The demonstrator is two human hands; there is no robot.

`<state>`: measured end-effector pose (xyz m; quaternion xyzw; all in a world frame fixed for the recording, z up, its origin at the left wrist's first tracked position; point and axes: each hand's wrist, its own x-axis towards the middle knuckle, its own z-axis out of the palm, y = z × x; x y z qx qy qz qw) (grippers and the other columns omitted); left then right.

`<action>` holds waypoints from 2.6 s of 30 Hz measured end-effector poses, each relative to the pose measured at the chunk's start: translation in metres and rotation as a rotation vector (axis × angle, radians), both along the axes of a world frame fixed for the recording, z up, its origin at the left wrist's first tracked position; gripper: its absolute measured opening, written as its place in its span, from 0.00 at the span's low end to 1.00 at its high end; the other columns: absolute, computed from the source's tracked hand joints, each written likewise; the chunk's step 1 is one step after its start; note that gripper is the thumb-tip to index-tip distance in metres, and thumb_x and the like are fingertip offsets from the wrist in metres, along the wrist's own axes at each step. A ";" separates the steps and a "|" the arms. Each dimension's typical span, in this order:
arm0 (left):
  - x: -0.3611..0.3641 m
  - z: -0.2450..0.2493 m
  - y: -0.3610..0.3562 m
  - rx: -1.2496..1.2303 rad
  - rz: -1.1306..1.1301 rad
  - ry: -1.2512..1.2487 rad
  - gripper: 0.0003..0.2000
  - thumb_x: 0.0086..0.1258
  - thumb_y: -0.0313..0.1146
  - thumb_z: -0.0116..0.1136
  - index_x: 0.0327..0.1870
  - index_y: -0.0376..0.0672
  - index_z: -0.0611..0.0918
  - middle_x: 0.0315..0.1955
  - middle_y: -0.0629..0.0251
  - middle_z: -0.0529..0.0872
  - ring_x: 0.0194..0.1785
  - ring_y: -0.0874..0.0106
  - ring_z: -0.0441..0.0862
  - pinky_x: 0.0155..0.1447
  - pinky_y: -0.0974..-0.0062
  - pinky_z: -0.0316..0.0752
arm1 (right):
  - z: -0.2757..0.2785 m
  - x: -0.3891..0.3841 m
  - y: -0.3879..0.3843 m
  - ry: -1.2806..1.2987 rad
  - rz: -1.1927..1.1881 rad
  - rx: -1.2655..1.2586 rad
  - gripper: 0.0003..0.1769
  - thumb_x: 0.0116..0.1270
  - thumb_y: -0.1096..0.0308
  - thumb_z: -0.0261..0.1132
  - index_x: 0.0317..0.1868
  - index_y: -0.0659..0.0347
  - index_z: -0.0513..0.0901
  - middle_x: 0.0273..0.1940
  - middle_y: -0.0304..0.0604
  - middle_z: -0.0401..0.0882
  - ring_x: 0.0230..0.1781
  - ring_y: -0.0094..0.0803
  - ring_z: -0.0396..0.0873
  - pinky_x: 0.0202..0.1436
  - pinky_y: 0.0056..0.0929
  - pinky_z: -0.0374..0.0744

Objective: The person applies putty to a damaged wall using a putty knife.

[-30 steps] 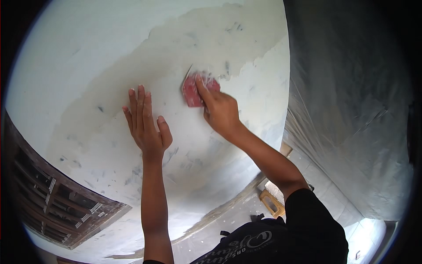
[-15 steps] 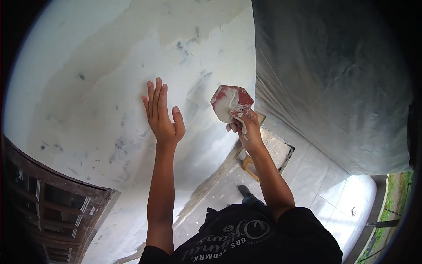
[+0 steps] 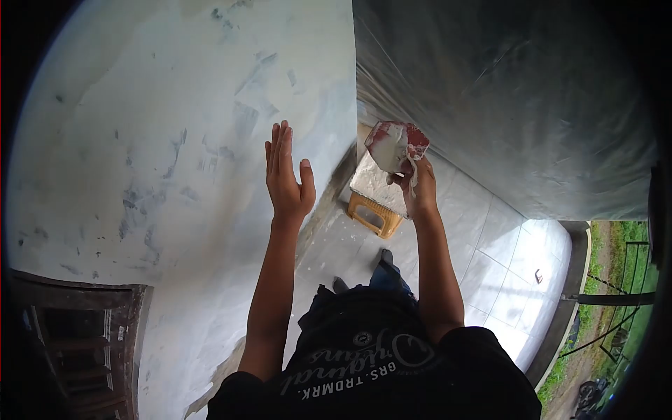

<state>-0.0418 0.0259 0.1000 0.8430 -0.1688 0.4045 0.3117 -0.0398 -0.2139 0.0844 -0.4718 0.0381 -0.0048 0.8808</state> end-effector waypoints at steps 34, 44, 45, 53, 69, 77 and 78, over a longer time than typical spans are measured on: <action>0.164 -0.276 -0.138 -0.061 0.096 0.916 0.26 0.81 0.41 0.39 0.73 0.34 0.66 0.71 0.47 0.70 0.76 0.53 0.64 0.78 0.58 0.57 | -0.322 0.205 -0.133 0.405 0.109 -0.208 0.15 0.65 0.75 0.68 0.51 0.70 0.80 0.44 0.44 0.84 0.40 0.27 0.83 0.42 0.29 0.86; 0.215 -0.411 -0.105 -0.156 0.035 1.081 0.22 0.81 0.37 0.41 0.70 0.34 0.71 0.68 0.46 0.74 0.75 0.55 0.67 0.77 0.62 0.59 | -0.493 0.242 -0.071 0.572 0.224 -0.436 0.11 0.65 0.74 0.65 0.48 0.67 0.82 0.39 0.42 0.83 0.35 0.27 0.82 0.39 0.31 0.86; 0.221 -0.421 -0.107 -0.169 0.019 1.098 0.23 0.81 0.39 0.40 0.70 0.34 0.71 0.68 0.45 0.74 0.74 0.54 0.67 0.77 0.63 0.59 | -0.511 0.242 -0.070 0.580 0.219 -0.431 0.11 0.65 0.74 0.65 0.48 0.67 0.82 0.39 0.42 0.83 0.35 0.27 0.82 0.39 0.31 0.86; 0.245 -0.464 -0.104 -0.237 -0.053 1.134 0.25 0.81 0.40 0.38 0.70 0.33 0.70 0.68 0.45 0.73 0.74 0.53 0.68 0.77 0.63 0.59 | -0.520 0.244 -0.027 0.432 -0.013 -0.787 0.19 0.59 0.77 0.62 0.52 0.71 0.81 0.43 0.60 0.86 0.45 0.48 0.87 0.51 0.37 0.82; 0.239 -0.489 -0.101 -0.253 -0.119 1.130 0.28 0.80 0.41 0.37 0.75 0.33 0.63 0.72 0.44 0.67 0.77 0.52 0.63 0.78 0.62 0.56 | -0.550 0.230 0.002 0.452 -0.122 -0.836 0.20 0.58 0.78 0.63 0.52 0.71 0.81 0.42 0.61 0.86 0.44 0.52 0.87 0.49 0.39 0.83; 0.239 -0.488 -0.102 -0.285 -0.133 1.131 0.30 0.80 0.45 0.34 0.75 0.32 0.61 0.73 0.43 0.66 0.77 0.51 0.62 0.78 0.62 0.54 | -0.556 0.229 0.014 0.414 -0.165 -0.726 0.19 0.57 0.78 0.63 0.52 0.71 0.81 0.40 0.57 0.87 0.41 0.47 0.87 0.47 0.38 0.82; 0.239 -0.487 -0.102 -0.293 -0.142 1.123 0.30 0.80 0.45 0.34 0.75 0.32 0.61 0.73 0.43 0.65 0.77 0.51 0.62 0.78 0.61 0.54 | -0.553 0.229 0.015 0.434 -0.169 -0.695 0.20 0.58 0.78 0.63 0.52 0.71 0.81 0.41 0.57 0.87 0.42 0.46 0.87 0.47 0.37 0.82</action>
